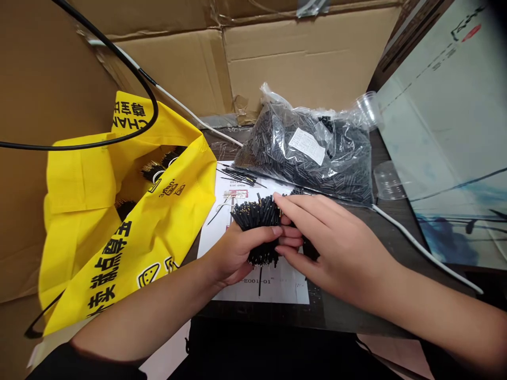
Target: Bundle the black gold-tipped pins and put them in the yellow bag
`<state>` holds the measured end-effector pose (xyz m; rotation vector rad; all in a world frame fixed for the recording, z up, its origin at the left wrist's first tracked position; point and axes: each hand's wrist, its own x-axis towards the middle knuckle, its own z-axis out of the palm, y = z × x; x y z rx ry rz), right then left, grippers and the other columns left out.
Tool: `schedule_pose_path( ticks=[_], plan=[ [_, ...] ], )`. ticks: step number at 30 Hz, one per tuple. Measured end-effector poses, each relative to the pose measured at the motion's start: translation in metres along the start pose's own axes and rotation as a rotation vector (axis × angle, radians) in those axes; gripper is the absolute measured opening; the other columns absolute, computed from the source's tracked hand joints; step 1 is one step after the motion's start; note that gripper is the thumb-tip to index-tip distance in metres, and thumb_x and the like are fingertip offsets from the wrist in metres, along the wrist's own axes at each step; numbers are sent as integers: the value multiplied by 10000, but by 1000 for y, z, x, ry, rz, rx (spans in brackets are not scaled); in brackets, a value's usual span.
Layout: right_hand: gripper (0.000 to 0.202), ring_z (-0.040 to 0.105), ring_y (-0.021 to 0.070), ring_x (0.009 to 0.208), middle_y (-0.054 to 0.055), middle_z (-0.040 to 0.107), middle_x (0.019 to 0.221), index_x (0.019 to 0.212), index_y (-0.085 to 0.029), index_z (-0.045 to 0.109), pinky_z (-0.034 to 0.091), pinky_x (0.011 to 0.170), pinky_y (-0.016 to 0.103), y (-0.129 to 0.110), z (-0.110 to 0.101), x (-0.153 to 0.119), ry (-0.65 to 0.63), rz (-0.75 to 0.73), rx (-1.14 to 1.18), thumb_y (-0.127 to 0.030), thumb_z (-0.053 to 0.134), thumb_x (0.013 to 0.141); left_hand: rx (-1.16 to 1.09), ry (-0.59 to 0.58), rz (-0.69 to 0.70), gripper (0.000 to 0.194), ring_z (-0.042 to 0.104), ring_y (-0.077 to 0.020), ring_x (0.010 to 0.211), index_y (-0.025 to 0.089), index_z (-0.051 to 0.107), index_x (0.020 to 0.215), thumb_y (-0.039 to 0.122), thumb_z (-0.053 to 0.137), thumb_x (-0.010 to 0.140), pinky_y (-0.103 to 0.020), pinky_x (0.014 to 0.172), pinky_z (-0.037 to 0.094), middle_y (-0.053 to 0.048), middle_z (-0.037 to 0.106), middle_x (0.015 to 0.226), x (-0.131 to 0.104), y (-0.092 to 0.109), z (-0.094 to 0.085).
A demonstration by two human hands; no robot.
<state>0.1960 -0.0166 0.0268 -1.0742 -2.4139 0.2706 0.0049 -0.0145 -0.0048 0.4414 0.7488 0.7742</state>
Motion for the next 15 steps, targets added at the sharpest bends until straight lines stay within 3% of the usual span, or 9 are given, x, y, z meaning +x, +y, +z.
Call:
schedule_pose_path(
  ticks=[7,11,15],
  plan=[
    [441,686,283,1055,129,733,1208,1388,-64,573,577,917,458,-1,3,1,88,-33,-54,-196,625,970,-26,-13,34,177,789,-177,815,130,803,990,151,770,818,-199,726,622,-91,813,894,0,1,0],
    [389,695,305,1043,159,726,1210,1319,-64,621,587,845,459,1,2,4,32,17,-69,-224,614,964,-8,12,4,197,789,-203,898,113,799,995,178,787,810,-246,820,635,-110,814,959,0,1,0],
    [274,699,297,1011,155,746,1138,1201,-101,677,584,833,454,2,3,6,3,32,-52,-216,589,968,5,21,-6,188,779,-191,881,102,806,979,198,783,819,-243,816,627,-118,811,967,1,1,0]
  ],
)
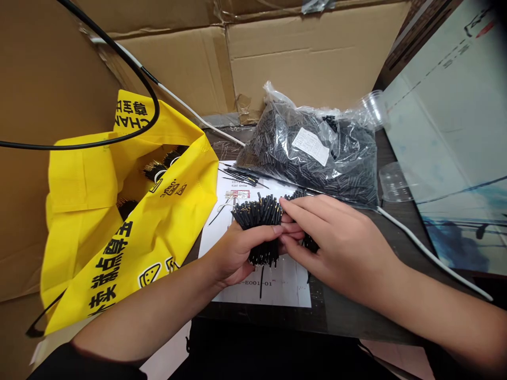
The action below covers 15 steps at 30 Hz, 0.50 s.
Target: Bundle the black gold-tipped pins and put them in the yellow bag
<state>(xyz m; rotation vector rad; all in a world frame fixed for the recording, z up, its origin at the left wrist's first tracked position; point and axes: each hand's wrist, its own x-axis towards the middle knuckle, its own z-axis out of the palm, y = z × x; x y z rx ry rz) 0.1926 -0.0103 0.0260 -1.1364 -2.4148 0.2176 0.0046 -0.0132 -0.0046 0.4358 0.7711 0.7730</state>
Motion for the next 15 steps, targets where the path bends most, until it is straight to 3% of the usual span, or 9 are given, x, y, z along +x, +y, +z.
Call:
schedule_pose_path(
  ticks=[5,10,15],
  plan=[
    [243,712,276,965,137,767,1068,1167,-117,696,585,840,437,1,2,0,38,-10,16,-197,589,964,16,-19,16,190,770,-187,900,114,813,998,204,777,834,-216,784,605,-120,806,1003,0,1,-2],
    [210,726,281,929,136,777,1046,1107,-105,719,589,831,433,3,4,0,74,-25,45,-185,617,941,5,-33,-21,168,742,-145,761,112,817,966,215,754,849,-193,688,591,-118,804,958,1,1,-3],
    [181,723,271,891,119,784,1022,1060,-111,724,578,818,430,2,6,1,76,14,69,-171,620,925,8,-39,-24,189,755,-154,811,93,812,976,212,755,841,-201,760,613,-123,801,964,1,2,-3]
  ],
)
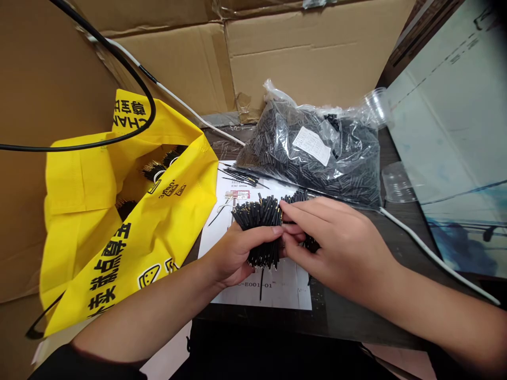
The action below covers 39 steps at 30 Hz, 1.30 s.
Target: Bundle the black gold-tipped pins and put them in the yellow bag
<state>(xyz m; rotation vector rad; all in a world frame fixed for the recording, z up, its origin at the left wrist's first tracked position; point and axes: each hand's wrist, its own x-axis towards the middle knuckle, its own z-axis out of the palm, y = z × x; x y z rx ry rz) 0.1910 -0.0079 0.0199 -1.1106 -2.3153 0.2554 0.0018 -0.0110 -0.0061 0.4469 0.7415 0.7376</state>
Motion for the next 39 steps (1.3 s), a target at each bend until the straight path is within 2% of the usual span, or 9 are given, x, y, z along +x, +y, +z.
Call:
schedule_pose_path(
  ticks=[4,7,10,16,21,29,34,39],
  plan=[
    [124,718,257,869,92,785,966,996,-140,716,553,797,414,1,0,-1,10,21,1,-188,622,931,4,25,-17,239,769,-187,863,99,800,1029,231,778,830,-208,731,620,-134,799,988,1,0,-1],
    [100,712,250,846,82,782,938,897,-165,705,529,768,398,1,-1,-2,-2,4,-34,-201,620,934,-11,23,-4,268,773,-190,866,110,791,1069,214,786,822,-221,748,631,-125,800,983,1,0,-2],
    [113,699,244,837,78,770,912,882,-173,700,501,750,387,2,-2,-2,0,-14,-97,-217,611,937,-17,24,-1,278,776,-194,870,115,787,1084,204,789,820,-241,775,639,-121,801,995,1,0,-1],
    [159,608,228,726,56,675,785,793,-195,659,419,669,387,5,-7,2,-57,-68,-279,-257,573,912,-16,26,-27,281,777,-216,890,108,788,1073,220,795,815,-237,736,630,-128,800,991,2,-1,0],
    [174,562,226,698,45,625,753,752,-208,627,371,640,394,8,-11,5,-72,-96,-340,-282,568,899,-8,84,-91,323,772,-248,910,106,775,1085,243,813,795,-288,723,645,-157,786,1063,2,0,0],
    [215,552,217,683,36,579,725,736,-209,578,367,645,387,10,-14,3,-55,-77,-403,-339,581,908,45,166,-107,253,738,-173,681,111,762,924,257,868,745,-290,661,649,-83,764,814,4,3,1],
    [239,565,222,682,47,594,733,762,-198,590,370,651,389,15,-15,3,-38,-41,-462,-362,565,934,146,113,-93,211,663,-125,537,108,735,811,308,800,829,-227,531,579,-50,712,692,4,6,0],
    [239,575,224,672,40,582,727,760,-199,590,380,661,395,15,-16,2,-50,-59,-476,-359,568,935,175,100,-83,212,631,-107,513,107,727,766,297,790,834,-214,522,555,-38,680,640,4,7,2]
  ],
)
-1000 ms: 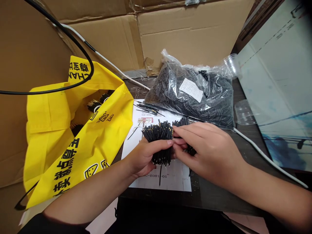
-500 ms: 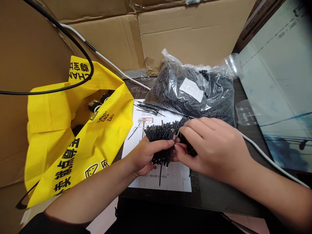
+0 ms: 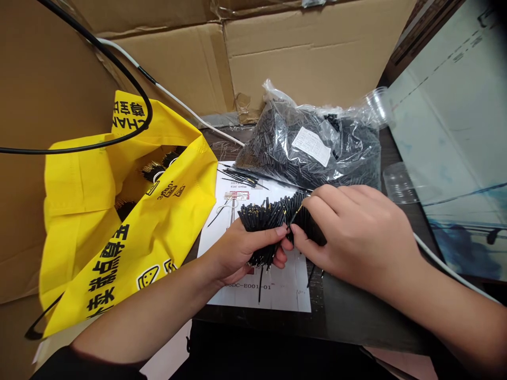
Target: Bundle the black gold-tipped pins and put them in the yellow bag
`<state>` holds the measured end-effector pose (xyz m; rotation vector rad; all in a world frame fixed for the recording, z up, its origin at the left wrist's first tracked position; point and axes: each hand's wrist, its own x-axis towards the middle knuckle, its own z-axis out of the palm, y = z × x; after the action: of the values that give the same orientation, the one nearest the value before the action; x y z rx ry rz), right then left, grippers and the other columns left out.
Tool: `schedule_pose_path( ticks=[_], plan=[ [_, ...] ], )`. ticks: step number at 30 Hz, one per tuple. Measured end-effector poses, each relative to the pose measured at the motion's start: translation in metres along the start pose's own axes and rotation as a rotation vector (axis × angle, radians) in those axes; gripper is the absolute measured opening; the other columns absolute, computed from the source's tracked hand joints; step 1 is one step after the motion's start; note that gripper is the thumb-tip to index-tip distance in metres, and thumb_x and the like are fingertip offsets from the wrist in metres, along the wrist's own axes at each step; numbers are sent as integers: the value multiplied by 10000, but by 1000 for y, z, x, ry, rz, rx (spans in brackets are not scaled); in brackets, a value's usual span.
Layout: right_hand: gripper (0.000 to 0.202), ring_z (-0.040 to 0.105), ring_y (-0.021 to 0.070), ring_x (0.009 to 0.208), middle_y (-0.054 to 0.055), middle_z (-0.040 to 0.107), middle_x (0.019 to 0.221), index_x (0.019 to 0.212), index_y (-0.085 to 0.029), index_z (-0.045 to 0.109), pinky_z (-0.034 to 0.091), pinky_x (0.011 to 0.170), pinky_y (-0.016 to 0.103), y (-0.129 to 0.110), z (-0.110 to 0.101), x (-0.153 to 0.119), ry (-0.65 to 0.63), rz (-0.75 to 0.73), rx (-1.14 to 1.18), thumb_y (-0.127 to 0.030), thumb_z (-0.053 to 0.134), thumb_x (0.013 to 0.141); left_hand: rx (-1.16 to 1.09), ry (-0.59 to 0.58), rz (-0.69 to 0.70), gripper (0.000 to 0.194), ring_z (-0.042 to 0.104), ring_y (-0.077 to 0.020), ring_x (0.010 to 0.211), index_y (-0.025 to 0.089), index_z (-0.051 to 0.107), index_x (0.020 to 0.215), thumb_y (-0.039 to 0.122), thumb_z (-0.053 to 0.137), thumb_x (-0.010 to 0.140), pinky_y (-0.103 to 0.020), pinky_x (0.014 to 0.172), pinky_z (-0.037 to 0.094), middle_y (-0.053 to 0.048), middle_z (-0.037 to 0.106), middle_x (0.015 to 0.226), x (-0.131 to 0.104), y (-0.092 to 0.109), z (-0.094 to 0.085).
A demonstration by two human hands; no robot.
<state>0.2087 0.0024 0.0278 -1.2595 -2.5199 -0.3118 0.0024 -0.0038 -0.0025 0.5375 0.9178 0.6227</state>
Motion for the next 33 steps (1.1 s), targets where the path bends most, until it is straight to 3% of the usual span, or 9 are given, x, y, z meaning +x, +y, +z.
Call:
schedule_pose_path(
  ticks=[7,12,16,24,33],
  plan=[
    [263,623,232,738,47,642,802,882,-173,643,429,708,384,7,-3,2,-93,48,231,-416,585,965,45,17,-38,265,579,-90,442,113,674,659,304,801,791,-183,423,474,-16,622,572,-1,1,-2],
    [185,560,132,647,-26,638,735,853,-215,604,410,606,280,17,-2,8,-277,265,777,-294,540,1008,19,1,-56,236,559,-85,434,134,689,785,319,831,750,-189,407,483,3,642,604,-2,-1,-5],
    [216,569,125,666,-31,643,726,832,-217,613,428,601,261,21,-1,11,-366,322,1007,-327,551,1008,1,1,-81,252,542,-81,428,126,672,772,325,824,743,-178,381,449,10,623,588,-1,-2,-6],
    [147,601,112,702,-26,677,779,864,-206,653,468,654,243,28,6,10,-311,213,1045,-286,608,979,-14,-18,-99,261,536,-78,422,116,661,729,324,819,743,-180,385,451,8,609,575,1,-2,-10],
    [112,628,79,676,-38,719,793,904,-200,711,480,641,207,30,7,11,-305,49,1030,-231,628,974,-16,-61,-92,230,556,-85,434,136,687,812,300,832,738,-187,405,496,2,653,600,1,-3,-10]
  ],
)
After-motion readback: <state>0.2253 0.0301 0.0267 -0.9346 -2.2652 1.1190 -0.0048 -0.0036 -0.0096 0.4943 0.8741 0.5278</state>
